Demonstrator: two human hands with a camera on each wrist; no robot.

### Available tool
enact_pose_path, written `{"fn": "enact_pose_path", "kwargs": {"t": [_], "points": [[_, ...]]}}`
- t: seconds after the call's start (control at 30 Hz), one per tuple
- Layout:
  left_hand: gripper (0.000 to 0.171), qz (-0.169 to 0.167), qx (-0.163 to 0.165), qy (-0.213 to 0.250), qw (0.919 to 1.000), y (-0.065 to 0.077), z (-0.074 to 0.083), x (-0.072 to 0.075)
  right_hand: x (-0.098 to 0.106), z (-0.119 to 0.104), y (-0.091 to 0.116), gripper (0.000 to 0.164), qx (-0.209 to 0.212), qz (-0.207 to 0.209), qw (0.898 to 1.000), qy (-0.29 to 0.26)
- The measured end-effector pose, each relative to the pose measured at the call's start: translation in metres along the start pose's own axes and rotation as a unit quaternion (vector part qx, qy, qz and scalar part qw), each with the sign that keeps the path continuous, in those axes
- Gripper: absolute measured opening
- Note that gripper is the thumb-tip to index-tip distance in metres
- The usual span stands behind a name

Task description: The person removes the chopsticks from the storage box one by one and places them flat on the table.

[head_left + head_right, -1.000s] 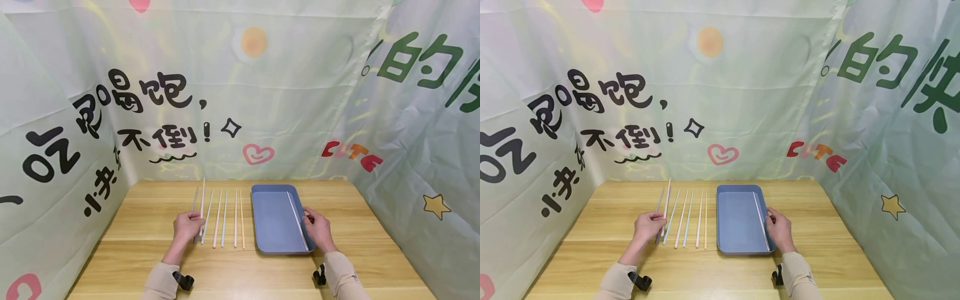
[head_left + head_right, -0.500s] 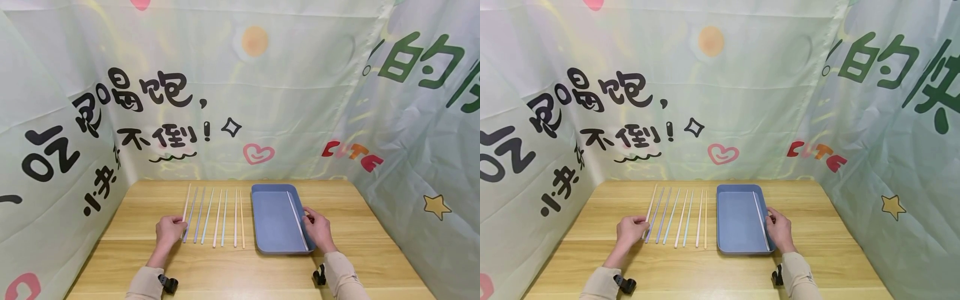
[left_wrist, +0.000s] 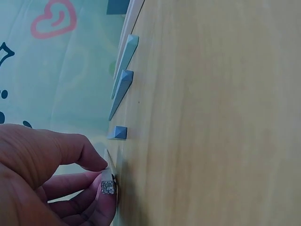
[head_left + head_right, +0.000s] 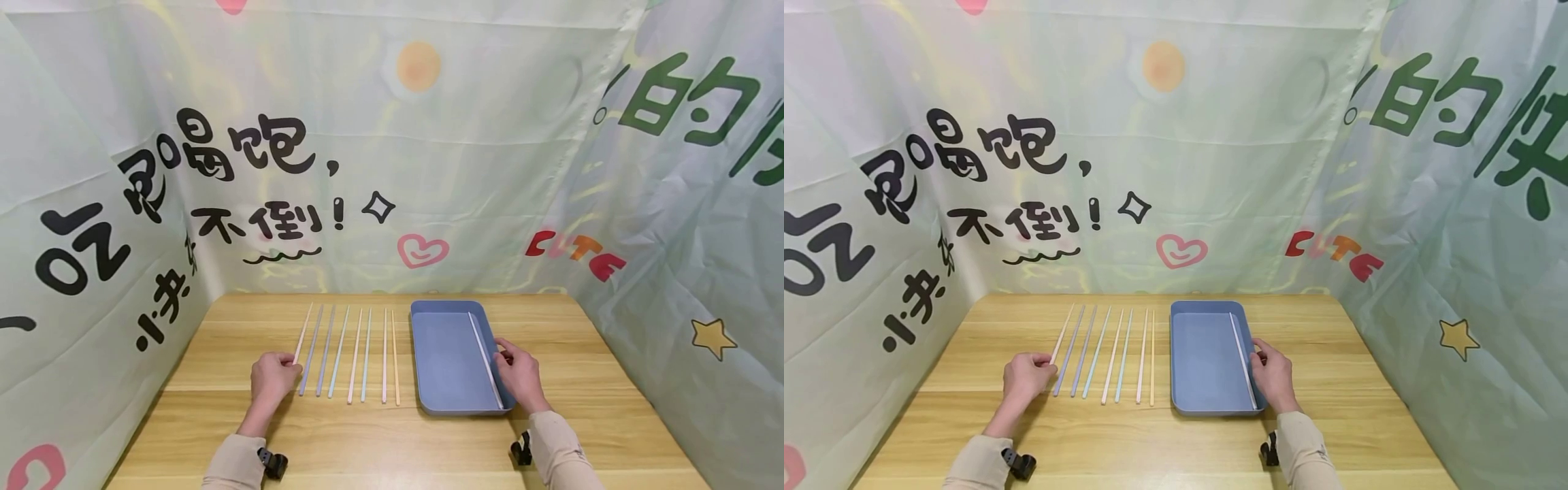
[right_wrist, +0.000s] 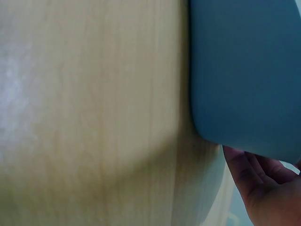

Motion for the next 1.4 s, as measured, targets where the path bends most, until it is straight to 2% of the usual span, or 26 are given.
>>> {"fn": "enact_pose_path", "kwargs": {"t": [0.3,0.47,0.57,0.7,0.87,1.03,1.17,1.4], "points": [[0.027,0.014,-0.001,-0.006,0.9999,0.0,0.001,0.001,0.001,0.0,0.0,0.04,-0.007,-0.001,1.0,-0.004],[0.03,0.008,0.0,-0.002,1.0,0.001,0.004,0.001,0.001,0.0,-0.001,0.039,-0.005,0.003,1.0,-0.004],[0.032,0.01,0.002,0.002,0.9999,0.002,0.007,0.002,0.002,-0.001,-0.002,0.039,-0.001,0.006,1.0,-0.005],[0.033,0.029,-0.01,0.012,0.9995,0.003,0.017,0.003,0.001,-0.001,-0.001,0.039,-0.002,0.006,1.0,-0.005],[0.028,0.046,-0.032,0.027,0.998,0.006,0.038,-0.002,0.001,0.001,-0.001,0.039,-0.006,0.002,1.0,-0.004],[0.025,0.034,-0.052,0.052,0.9967,0.012,0.068,-0.017,0.001,0.001,-0.002,0.039,0.0,0.004,1.0,-0.003],[0.024,0.025,-0.07,0.081,0.9939,0.021,0.098,-0.033,0.004,0.001,-0.002,0.038,0.003,0.01,1.0,-0.004],[0.021,0.005,-0.095,0.131,0.9868,0.044,0.152,-0.071,0.001,0.001,0.001,0.039,0.004,0.001,1.0,-0.002]]}}
Point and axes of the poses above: each hand's wrist, its own y-axis away from the middle knuckle, its own x-axis out of the back of the hand, z = x × y, the point moved 8 cm from there along -y, towards the middle knuckle, and after that the axes turned 8 degrees about z, right-handed, at the moved point
